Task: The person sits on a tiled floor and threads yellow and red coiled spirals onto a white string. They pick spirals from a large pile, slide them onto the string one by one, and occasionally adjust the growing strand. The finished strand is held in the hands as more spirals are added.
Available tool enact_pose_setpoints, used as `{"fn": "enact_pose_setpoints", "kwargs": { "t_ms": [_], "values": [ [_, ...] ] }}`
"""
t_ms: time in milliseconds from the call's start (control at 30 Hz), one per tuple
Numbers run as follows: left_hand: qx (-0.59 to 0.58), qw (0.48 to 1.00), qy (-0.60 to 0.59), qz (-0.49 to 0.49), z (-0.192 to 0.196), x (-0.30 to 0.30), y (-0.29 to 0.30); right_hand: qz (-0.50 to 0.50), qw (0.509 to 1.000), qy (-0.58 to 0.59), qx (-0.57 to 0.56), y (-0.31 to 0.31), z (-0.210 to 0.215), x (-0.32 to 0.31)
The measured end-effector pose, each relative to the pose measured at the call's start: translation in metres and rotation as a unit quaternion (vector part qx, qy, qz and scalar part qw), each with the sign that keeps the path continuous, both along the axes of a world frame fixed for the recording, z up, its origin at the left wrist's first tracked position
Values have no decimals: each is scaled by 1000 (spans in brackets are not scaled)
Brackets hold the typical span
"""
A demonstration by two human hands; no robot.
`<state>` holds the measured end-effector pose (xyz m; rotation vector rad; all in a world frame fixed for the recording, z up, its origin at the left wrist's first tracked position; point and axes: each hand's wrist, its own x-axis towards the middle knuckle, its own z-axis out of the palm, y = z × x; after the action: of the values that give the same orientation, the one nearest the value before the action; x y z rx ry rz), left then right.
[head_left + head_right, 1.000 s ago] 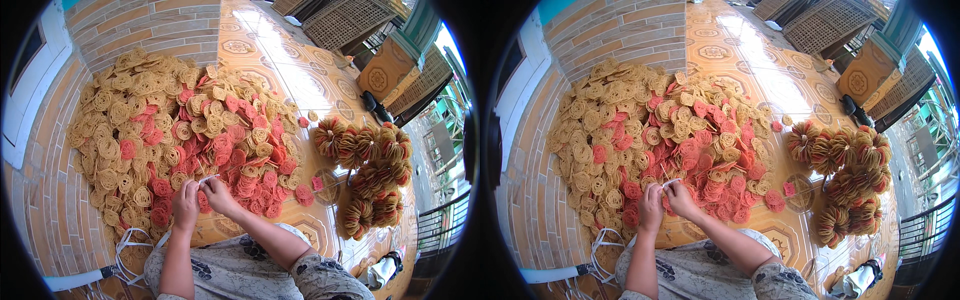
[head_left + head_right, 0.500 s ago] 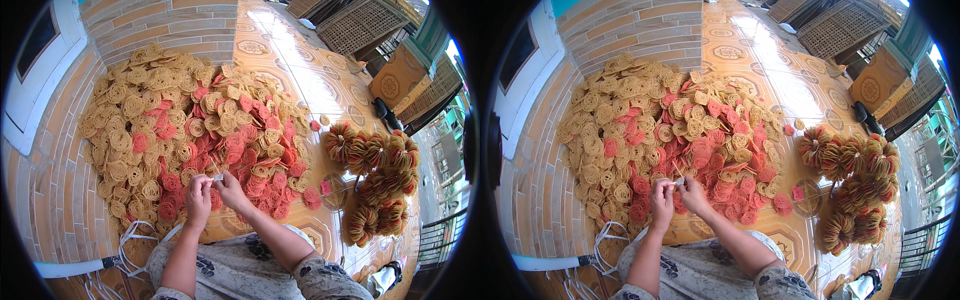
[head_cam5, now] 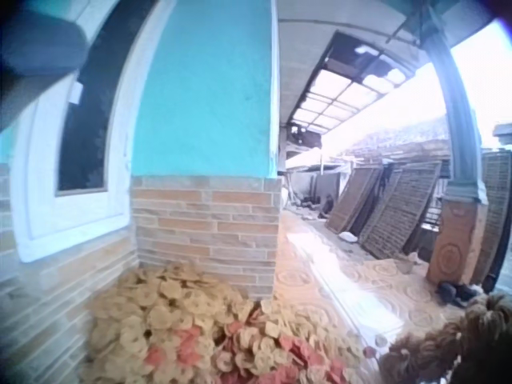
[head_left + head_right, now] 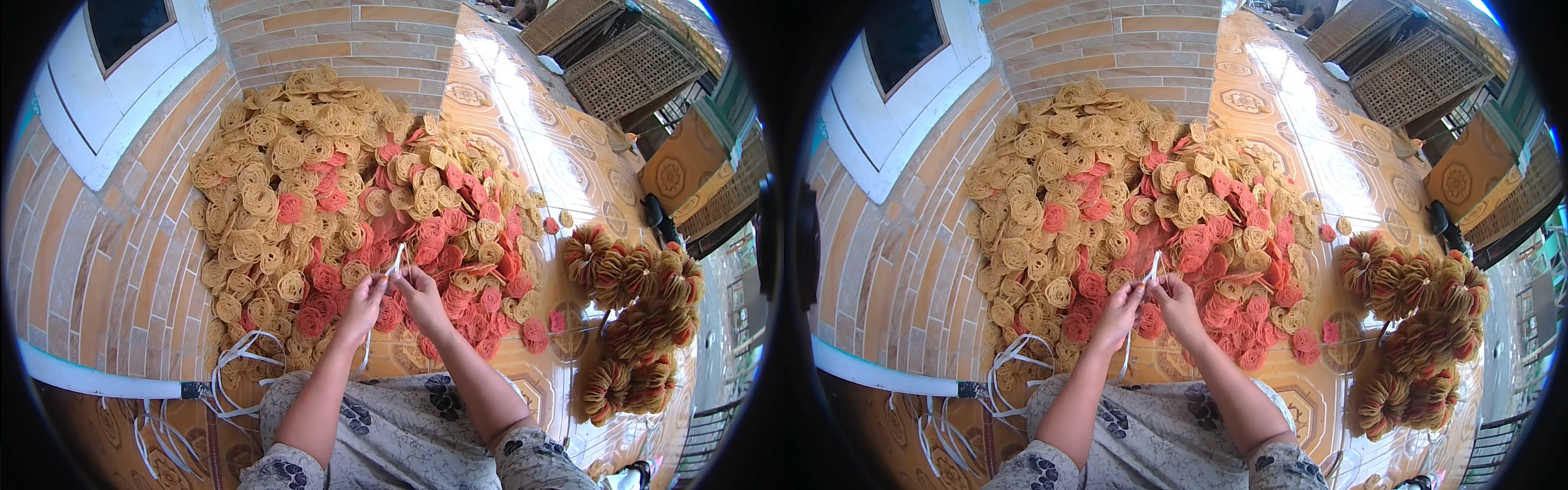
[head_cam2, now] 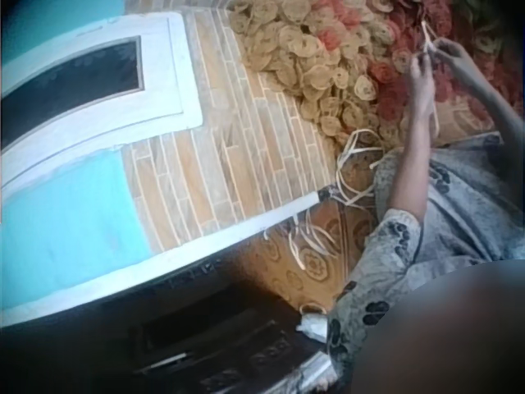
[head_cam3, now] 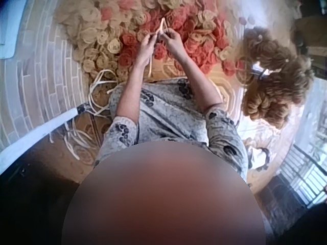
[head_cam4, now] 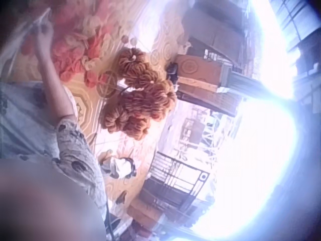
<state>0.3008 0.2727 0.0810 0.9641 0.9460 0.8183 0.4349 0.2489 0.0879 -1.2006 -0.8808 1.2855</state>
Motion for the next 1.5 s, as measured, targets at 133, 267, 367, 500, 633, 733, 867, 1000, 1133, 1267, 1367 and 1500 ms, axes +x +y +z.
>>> {"fn": "enact_pose_setpoints", "kwargs": {
  "t_ms": [133, 267, 367, 500, 633, 733, 867, 1000, 1133, 1267, 1367, 1500],
  "values": [
    [117, 992, 44, -19, -3, -2, 2, 10, 997, 71, 22, -1, 2, 1],
    [186, 977, 102, 1, -4, -1, 5, -55, 998, -9, 26, 3, 2, 7],
    [215, 964, 156, -1, -2, 1, 4, -111, 993, -22, 38, 4, 0, 8],
    [247, 952, 178, 10, 0, 9, 1, -153, 983, -58, 83, 3, 0, 3],
    [205, 975, 83, 18, 1, 10, 0, -90, 994, -24, 62, 4, 9, 9],
    [13, 1000, 10, -1, 5, 0, 3, -29, 995, 86, 29, 6, 16, 19],
    [-8, 999, 2, -44, 10, -7, 5, 22, 994, 108, 9, 5, 16, 23],
    [-42, 993, -5, -106, 9, -9, 5, 0, 999, 46, 28, 7, 9, 20],
    [1, 991, 50, -123, 4, -16, 11, -43, 998, 34, 22, 10, 7, 31],
    [141, 970, 169, -105, 3, -18, 13, -65, 998, 20, -7, 11, 4, 35],
    [227, 944, 230, -63, 7, -10, 6, -15, 1000, 1, 12, 11, -1, 24],
    [183, 954, 228, -65, 16, -4, 5, -6, 1000, -7, -4, 10, -9, 9]
  ]
}}
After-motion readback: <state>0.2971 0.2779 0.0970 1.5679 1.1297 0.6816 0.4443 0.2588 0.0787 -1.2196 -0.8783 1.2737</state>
